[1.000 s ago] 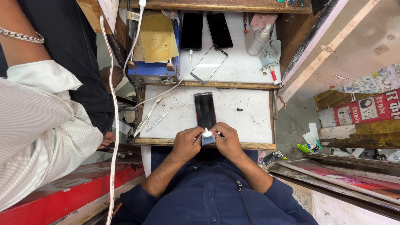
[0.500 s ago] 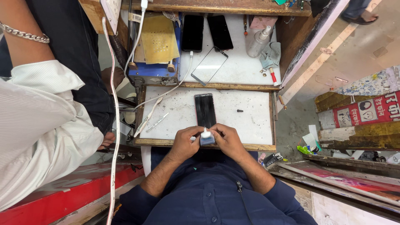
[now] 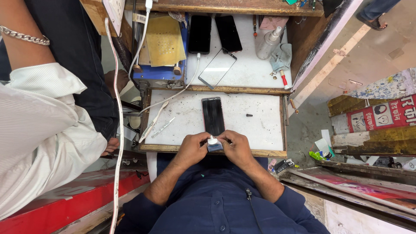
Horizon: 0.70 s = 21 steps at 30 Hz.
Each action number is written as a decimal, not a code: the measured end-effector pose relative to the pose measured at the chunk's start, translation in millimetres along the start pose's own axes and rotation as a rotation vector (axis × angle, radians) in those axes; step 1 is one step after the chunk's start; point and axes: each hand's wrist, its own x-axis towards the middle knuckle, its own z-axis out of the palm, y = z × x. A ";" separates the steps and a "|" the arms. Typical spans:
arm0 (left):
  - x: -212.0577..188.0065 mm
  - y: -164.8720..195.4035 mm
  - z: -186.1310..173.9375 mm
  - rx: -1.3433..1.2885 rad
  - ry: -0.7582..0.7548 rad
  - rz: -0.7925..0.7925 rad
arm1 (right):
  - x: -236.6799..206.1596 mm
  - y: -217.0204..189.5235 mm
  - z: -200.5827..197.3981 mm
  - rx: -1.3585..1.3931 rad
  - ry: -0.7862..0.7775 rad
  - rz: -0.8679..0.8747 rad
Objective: The person removes a green protective film from a smartphone screen, then wipes the screen with a cloth. They apply a small amount of liquid from a bottle onto the screen and continue wiping. The phone remains on the workbench throughout.
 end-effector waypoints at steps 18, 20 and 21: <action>-5.4 -7.5 6.0 0.027 0.135 0.052 | 7.5 -5.1 -3.2 -0.042 -0.147 -0.079; -7.5 -6.3 5.4 -0.039 0.180 0.235 | 6.4 -0.9 -2.6 0.027 -0.135 -0.100; -7.7 -6.0 4.8 -0.012 0.220 0.305 | 6.1 1.6 -1.4 0.083 -0.160 -0.035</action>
